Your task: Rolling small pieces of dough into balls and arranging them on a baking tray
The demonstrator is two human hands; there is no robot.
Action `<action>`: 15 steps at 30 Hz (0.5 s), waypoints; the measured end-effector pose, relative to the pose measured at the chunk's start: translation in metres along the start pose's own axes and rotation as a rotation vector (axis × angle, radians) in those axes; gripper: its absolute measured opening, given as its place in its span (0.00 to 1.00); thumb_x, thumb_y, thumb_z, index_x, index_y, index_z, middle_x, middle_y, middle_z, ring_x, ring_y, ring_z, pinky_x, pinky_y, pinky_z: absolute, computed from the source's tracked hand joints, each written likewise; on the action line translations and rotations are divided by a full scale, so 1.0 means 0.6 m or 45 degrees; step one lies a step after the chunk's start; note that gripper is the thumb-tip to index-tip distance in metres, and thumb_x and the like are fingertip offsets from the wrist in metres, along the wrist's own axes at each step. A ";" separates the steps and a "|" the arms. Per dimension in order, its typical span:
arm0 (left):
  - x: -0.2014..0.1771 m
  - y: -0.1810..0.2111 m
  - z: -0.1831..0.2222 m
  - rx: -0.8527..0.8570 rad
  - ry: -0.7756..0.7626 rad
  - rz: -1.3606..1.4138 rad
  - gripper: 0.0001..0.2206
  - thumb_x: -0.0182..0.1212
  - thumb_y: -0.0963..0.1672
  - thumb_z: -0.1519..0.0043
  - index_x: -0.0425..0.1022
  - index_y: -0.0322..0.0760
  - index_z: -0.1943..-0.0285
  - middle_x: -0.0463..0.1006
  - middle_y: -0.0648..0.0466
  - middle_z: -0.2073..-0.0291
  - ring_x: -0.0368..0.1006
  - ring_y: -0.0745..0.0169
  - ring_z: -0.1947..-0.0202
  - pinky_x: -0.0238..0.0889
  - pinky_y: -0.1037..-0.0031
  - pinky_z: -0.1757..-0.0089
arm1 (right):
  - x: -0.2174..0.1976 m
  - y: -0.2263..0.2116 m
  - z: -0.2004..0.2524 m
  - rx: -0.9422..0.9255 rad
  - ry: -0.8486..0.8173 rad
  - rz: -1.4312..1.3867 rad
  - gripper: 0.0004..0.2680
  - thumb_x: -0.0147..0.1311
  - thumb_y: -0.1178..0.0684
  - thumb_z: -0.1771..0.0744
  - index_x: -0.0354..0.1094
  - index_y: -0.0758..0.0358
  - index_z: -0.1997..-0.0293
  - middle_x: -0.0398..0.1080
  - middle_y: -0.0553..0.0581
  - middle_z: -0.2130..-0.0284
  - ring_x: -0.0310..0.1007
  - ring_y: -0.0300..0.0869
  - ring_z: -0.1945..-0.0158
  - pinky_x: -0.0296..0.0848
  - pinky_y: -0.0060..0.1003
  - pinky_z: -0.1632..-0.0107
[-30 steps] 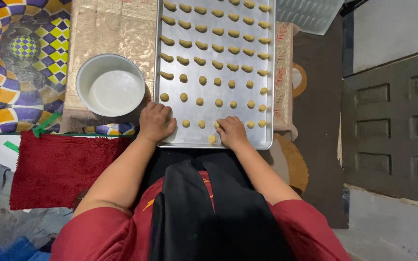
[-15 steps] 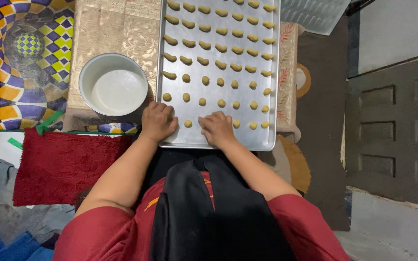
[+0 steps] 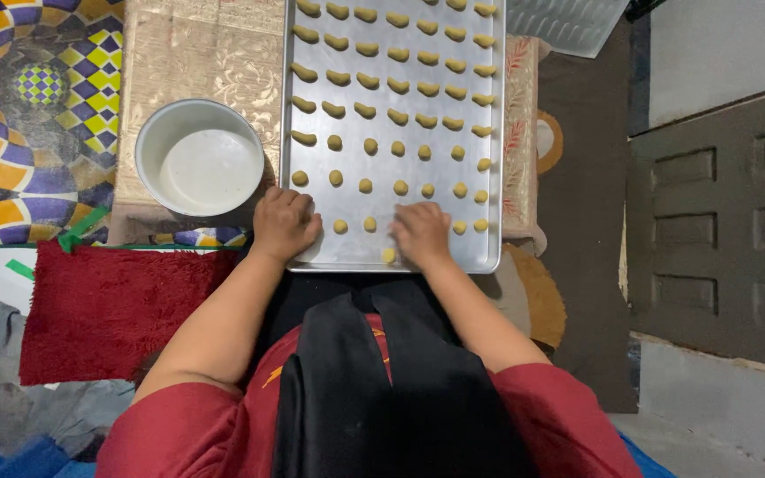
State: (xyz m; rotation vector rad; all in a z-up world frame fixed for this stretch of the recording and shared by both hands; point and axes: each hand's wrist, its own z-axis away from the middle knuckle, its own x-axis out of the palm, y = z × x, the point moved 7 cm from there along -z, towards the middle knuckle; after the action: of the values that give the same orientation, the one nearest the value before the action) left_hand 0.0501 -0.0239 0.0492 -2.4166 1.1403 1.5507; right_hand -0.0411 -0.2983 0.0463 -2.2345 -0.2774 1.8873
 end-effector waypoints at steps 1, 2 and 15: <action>-0.001 0.002 0.001 0.003 0.003 0.004 0.13 0.65 0.54 0.50 0.81 0.51 0.63 0.77 0.59 0.71 0.75 0.56 0.63 0.70 0.70 0.64 | 0.000 0.023 0.009 0.002 0.003 0.004 0.10 0.59 0.42 0.35 0.77 0.43 0.50 0.76 0.45 0.60 0.70 0.46 0.46 0.63 0.48 0.51; -0.003 0.002 0.000 0.001 0.012 0.011 0.14 0.67 0.55 0.51 0.81 0.50 0.63 0.78 0.59 0.71 0.75 0.56 0.63 0.70 0.70 0.64 | -0.002 0.054 0.017 0.100 0.038 0.066 0.09 0.60 0.42 0.34 0.78 0.42 0.52 0.76 0.43 0.61 0.69 0.44 0.46 0.63 0.47 0.51; -0.002 -0.003 0.002 -0.008 0.007 0.034 0.14 0.68 0.54 0.51 0.81 0.51 0.61 0.78 0.59 0.69 0.75 0.56 0.62 0.70 0.68 0.63 | 0.000 0.109 0.063 0.350 -0.130 0.056 0.18 0.63 0.38 0.38 0.75 0.43 0.43 0.75 0.46 0.55 0.69 0.46 0.43 0.65 0.51 0.46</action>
State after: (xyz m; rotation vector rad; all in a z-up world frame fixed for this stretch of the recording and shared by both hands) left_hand 0.0503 -0.0215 0.0489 -2.4211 1.1752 1.5578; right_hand -0.0774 -0.3600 0.0222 -1.9839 0.0172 1.9315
